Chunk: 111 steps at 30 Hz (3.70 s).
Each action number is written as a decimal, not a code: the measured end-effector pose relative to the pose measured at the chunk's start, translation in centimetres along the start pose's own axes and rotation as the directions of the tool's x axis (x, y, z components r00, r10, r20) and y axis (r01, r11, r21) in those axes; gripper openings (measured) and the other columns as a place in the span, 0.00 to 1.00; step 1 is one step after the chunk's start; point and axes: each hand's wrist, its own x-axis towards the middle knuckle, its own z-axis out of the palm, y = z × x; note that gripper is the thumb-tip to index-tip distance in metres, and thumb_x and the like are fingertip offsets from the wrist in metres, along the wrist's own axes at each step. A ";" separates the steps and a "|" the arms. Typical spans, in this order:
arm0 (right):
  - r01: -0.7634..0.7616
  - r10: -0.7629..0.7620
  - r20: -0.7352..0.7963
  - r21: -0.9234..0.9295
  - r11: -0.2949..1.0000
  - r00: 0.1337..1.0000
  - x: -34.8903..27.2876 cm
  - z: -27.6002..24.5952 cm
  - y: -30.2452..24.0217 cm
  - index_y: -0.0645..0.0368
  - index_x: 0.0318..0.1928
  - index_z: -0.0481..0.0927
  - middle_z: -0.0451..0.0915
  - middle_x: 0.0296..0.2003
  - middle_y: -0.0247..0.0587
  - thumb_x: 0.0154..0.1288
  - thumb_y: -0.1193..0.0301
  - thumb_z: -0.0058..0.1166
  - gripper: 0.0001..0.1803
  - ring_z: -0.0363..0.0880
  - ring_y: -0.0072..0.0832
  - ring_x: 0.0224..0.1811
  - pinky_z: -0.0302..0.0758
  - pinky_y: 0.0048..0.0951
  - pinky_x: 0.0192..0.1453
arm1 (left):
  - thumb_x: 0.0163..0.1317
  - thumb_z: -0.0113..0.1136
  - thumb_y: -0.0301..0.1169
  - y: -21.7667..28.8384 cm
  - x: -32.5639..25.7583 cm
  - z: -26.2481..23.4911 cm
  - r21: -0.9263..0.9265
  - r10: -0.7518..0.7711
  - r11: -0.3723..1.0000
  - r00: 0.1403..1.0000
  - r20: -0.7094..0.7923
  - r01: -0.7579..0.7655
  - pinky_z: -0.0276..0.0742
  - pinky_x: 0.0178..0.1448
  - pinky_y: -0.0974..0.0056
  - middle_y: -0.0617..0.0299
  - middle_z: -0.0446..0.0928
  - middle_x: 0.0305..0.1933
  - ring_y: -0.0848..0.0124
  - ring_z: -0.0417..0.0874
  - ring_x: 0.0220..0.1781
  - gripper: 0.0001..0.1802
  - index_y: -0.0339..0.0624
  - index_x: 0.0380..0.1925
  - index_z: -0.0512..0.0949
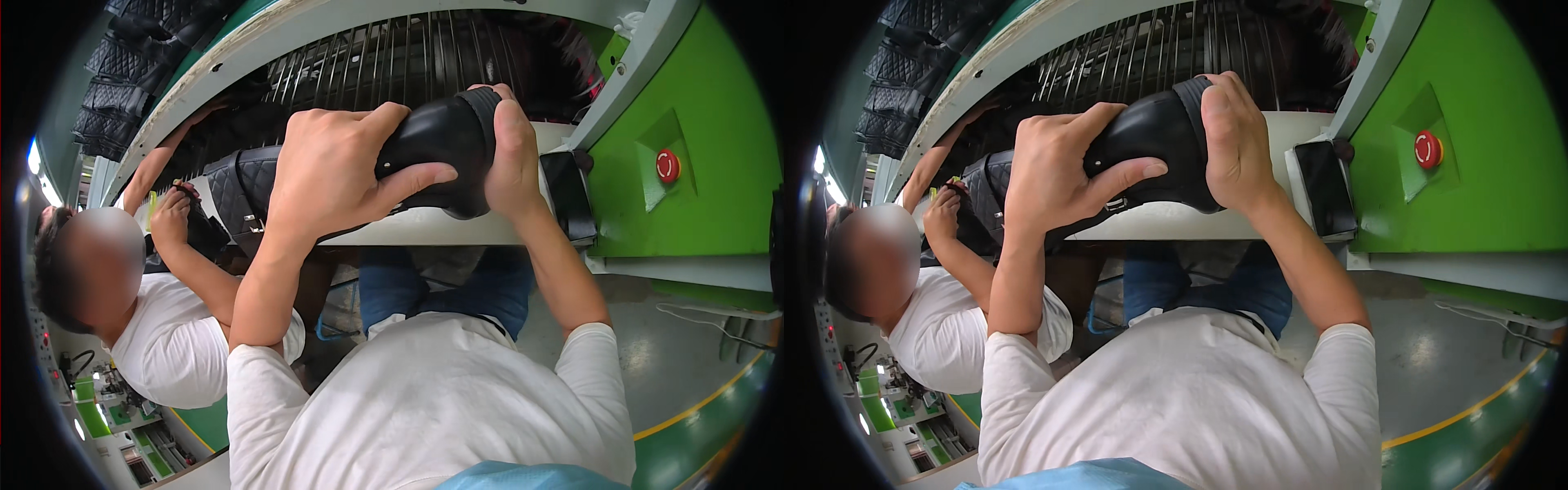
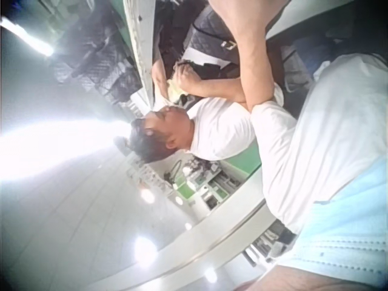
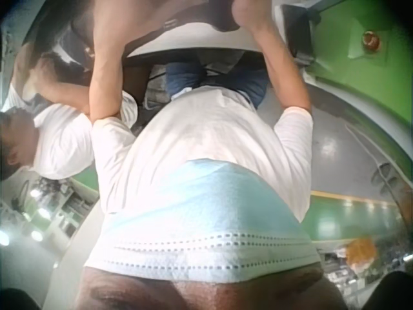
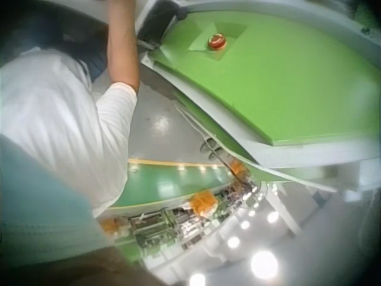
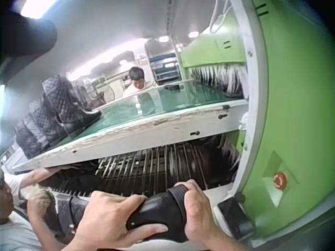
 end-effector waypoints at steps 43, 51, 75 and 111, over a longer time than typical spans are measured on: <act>0.454 -0.144 0.541 -0.499 0.739 0.829 -8.1 -2.5 -0.7 0.52 0.37 0.90 0.93 0.52 0.36 0.45 0.68 0.93 0.22 0.89 0.45 0.57 0.83 0.43 0.59 | 0.46 0.94 0.34 -1.3 -17.8 19.3 -0.692 -0.366 0.720 0.877 -0.311 0.055 0.72 0.88 0.39 0.50 0.91 0.72 0.39 0.80 0.85 0.37 0.43 0.61 0.95; 0.026 0.229 0.333 -0.612 0.790 0.915 -7.7 -1.0 -2.5 0.57 0.43 0.88 0.93 0.51 0.41 0.45 0.68 0.96 0.29 0.90 0.42 0.56 0.85 0.40 0.60 | 0.52 0.92 0.36 -0.9 -17.2 18.7 -0.702 -0.418 0.703 0.867 -0.271 0.119 0.62 0.92 0.33 0.53 0.93 0.69 0.46 0.85 0.82 0.31 0.44 0.58 0.96; 0.205 -0.060 0.312 -0.457 0.866 0.948 -2.7 -2.5 -9.9 0.58 0.65 0.89 0.91 0.56 0.47 0.40 0.63 0.99 0.48 0.93 0.39 0.57 0.89 0.40 0.63 | 0.53 0.89 0.50 1.3 -4.9 14.2 -0.676 -0.026 0.671 0.902 -0.431 -0.304 0.73 0.88 0.35 0.46 0.86 0.68 0.41 0.85 0.74 0.46 0.40 0.68 0.82; -0.126 0.359 0.429 -0.482 0.867 0.829 -6.2 1.4 -1.1 0.51 0.44 0.88 0.85 0.39 0.28 0.45 0.66 0.91 0.27 0.84 0.34 0.47 0.82 0.38 0.51 | 0.51 0.94 0.33 -0.2 -13.0 14.2 -0.540 -0.251 0.830 0.958 -0.139 0.140 0.95 0.66 0.55 0.47 0.96 0.57 0.51 0.98 0.63 0.28 0.33 0.50 0.95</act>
